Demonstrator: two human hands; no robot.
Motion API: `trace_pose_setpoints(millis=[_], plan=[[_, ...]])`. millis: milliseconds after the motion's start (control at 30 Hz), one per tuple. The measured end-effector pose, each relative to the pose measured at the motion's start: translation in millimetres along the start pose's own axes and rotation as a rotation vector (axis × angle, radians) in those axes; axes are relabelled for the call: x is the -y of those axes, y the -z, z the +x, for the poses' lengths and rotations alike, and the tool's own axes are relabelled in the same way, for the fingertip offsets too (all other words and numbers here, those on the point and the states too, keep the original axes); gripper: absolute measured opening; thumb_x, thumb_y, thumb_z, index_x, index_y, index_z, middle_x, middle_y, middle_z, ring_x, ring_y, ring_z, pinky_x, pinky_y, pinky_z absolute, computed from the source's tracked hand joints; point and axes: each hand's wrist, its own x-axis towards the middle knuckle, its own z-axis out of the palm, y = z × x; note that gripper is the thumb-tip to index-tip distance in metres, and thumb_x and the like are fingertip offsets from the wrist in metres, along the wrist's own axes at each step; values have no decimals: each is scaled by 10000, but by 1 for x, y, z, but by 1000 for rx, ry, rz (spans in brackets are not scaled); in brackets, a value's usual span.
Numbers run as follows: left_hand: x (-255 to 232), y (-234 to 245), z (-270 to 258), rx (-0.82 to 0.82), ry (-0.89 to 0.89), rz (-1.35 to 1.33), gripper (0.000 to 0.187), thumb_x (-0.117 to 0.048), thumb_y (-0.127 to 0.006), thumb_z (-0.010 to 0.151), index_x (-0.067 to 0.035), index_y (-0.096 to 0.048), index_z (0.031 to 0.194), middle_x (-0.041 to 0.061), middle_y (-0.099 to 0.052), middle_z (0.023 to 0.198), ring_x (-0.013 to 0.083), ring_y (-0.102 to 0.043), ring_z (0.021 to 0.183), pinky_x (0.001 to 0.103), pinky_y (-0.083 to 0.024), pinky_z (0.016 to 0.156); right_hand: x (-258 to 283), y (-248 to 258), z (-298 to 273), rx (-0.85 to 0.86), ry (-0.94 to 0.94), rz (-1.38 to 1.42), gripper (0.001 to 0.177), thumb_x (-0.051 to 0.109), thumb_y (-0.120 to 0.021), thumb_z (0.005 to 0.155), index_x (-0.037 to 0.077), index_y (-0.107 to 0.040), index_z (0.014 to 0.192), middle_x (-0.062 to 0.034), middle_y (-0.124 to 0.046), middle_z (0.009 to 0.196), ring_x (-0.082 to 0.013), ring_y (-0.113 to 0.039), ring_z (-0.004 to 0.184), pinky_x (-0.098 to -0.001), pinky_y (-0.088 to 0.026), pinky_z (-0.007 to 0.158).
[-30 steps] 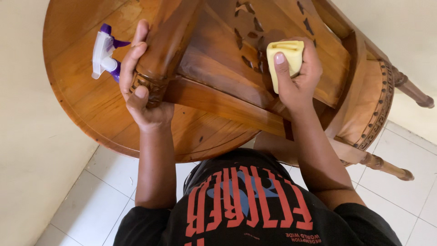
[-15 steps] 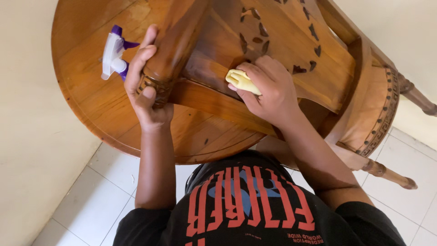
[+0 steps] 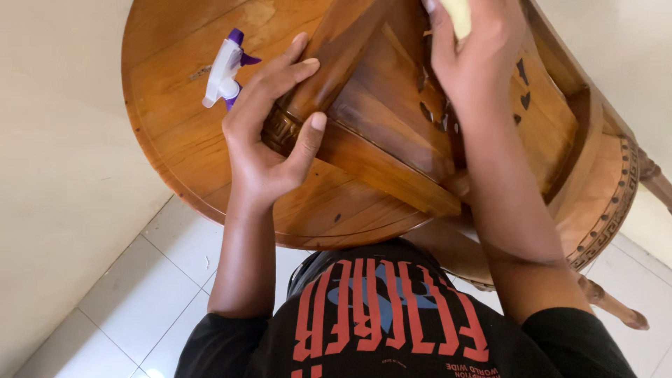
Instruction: The person wipes a round wooden table with a yellow cloth and a purple spray bottle. They then lift a wooden chair, place it on the table, and wipe the chair's backrest and legs with the cloth.
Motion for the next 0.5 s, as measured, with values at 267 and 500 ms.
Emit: trace_pose_setpoints(millis=[267, 500], plan=[[9, -9, 1, -87, -28, -88, 245, 4, -607, 1027, 44, -665, 1262, 236, -661, 1329, 323, -637, 1358, 371, -490, 1175, 101, -4, -42, 67, 130, 96, 235, 63, -811, 922, 5, -624, 1052, -93, -597, 875, -221, -596, 771, -353, -464, 625], [4, -4, 1, -49, -45, -63, 210, -2, -626, 1039, 47, -650, 1241, 231, -658, 1333, 335, -621, 1376, 385, -495, 1175, 55, -15, -21, 101, 144, 62, 161, 20, -796, 952, 12, -659, 1035, -90, -624, 883, -198, -606, 783, -315, -469, 619]])
